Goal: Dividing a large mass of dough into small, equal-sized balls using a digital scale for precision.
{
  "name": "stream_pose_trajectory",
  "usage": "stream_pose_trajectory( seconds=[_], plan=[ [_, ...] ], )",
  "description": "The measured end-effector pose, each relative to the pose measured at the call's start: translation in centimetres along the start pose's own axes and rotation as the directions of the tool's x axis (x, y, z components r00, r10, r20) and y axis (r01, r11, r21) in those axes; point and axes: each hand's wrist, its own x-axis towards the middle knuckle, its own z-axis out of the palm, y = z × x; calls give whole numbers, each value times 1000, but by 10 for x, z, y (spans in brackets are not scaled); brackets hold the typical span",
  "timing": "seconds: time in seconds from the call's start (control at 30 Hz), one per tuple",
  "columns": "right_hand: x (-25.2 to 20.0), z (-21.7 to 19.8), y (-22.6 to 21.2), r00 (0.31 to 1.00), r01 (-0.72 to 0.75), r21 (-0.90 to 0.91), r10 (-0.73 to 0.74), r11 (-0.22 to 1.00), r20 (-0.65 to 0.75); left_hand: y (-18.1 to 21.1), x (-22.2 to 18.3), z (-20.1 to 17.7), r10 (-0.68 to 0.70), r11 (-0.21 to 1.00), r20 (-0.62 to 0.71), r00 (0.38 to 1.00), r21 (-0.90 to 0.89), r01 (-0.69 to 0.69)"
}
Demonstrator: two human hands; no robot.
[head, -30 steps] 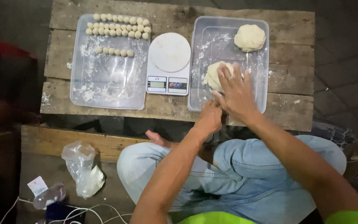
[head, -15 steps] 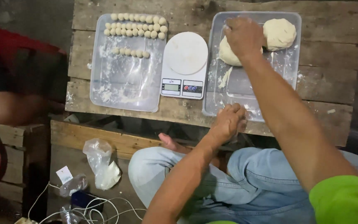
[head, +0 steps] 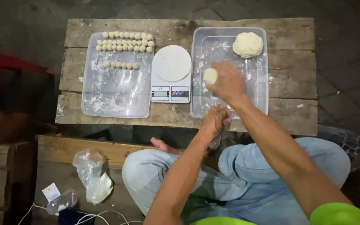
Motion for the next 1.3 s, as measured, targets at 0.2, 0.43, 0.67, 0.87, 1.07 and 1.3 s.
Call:
stream_pose_trajectory(
  seconds=[0.2,0.43,0.67,0.87,1.07,1.3],
  plan=[
    [-46,-50,-11,890,-314,575,445,756,-100,26,-8,-41,-19,999,-8,1000,-45,18],
    [-84,-69,2,804,-558,-56,556,828,211,28,-2,-39,-78,997,140,987,32,75],
    [-47,-102,0,969,-211,-181,230,960,87,30,-7,-42,-52,999,58,997,20,50],
    [-51,7,7,973,-214,-73,206,974,-104,11,13,-21,-215,820,9,977,-541,186],
    [-9,5,66,685,-705,219,567,675,458,-1,8,-17,64,989,-23,998,-134,-67],
    [-52,-63,105,891,-404,-64,408,913,199,55,-3,-116,-125,984,12,992,-127,125]
  ],
)
